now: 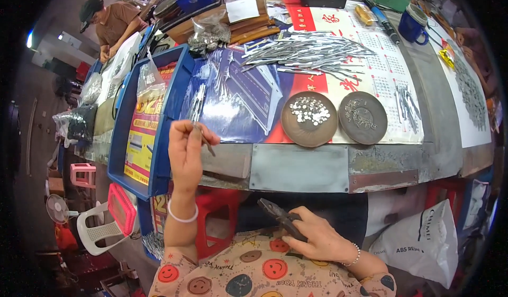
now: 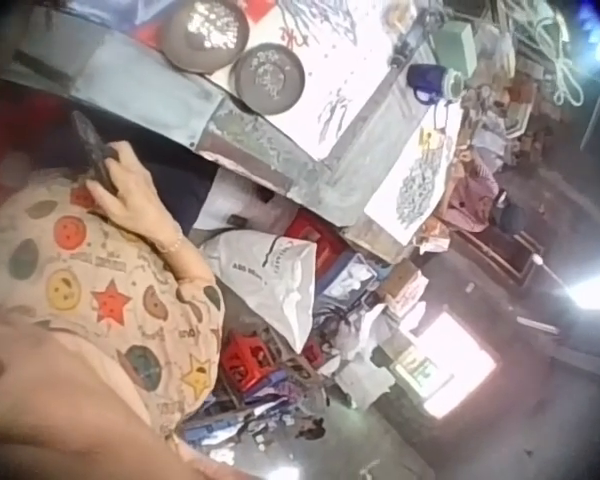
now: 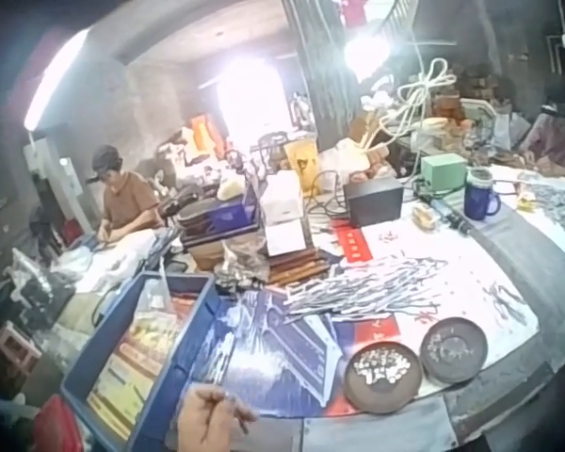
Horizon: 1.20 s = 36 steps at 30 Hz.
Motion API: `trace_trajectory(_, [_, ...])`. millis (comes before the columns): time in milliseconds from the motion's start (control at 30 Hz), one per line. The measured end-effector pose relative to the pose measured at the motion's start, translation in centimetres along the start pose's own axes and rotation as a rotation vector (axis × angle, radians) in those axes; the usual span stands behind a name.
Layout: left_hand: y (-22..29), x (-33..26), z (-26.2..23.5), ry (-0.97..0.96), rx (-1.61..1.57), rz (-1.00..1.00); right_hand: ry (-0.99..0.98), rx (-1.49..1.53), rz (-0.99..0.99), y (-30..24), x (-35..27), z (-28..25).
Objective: Assembling small metal components by crimping or manipulating them with pliers.
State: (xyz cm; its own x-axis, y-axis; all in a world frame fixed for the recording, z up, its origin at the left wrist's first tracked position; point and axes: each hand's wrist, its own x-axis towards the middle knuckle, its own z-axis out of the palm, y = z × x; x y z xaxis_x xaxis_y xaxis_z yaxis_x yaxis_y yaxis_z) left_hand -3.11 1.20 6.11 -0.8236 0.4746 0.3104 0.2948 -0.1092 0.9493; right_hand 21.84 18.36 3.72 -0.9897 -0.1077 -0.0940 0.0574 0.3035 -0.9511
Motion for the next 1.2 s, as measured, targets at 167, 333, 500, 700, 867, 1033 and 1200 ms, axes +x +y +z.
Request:
trace_trajectory(167, [-1.7, -3.7, 0.7, 0.005, -0.221, -0.025, 0.000, 0.003, 0.033, -1.9, 2.1, 0.0])
trace_trajectory(333, [-3.6, -4.7, 0.6, -0.051, -0.389, 0.016, 0.103, -0.158, -0.118, -3.1, 4.2, -0.4])
trace_trajectory(500, [-4.4, -5.0, 0.7, -0.046, -0.424, 0.050, 0.150, -0.322, -0.164, -3.9, 6.1, -0.6])
trace_trajectory(700, [-4.9, -5.1, 0.6, -0.072, -0.358, 0.179, 0.156, -0.520, -0.198, -5.7, 8.0, -1.9])
trace_trajectory(867, [-5.1, -5.1, 0.5, -0.075, -0.353, 0.207, 0.274, -0.693, -0.538, -9.5, 8.9, -4.0])
trace_trajectory(1033, [-5.1, -4.7, 0.3, -0.073, -0.243, 0.232, -0.090, -0.909, -0.114, -9.6, 10.7, -3.3])
trace_trajectory(1200, [-5.2, -5.3, 0.6, -0.087, -0.432, 0.155, 0.133, -0.814, -0.356, -11.8, 9.4, -3.9])
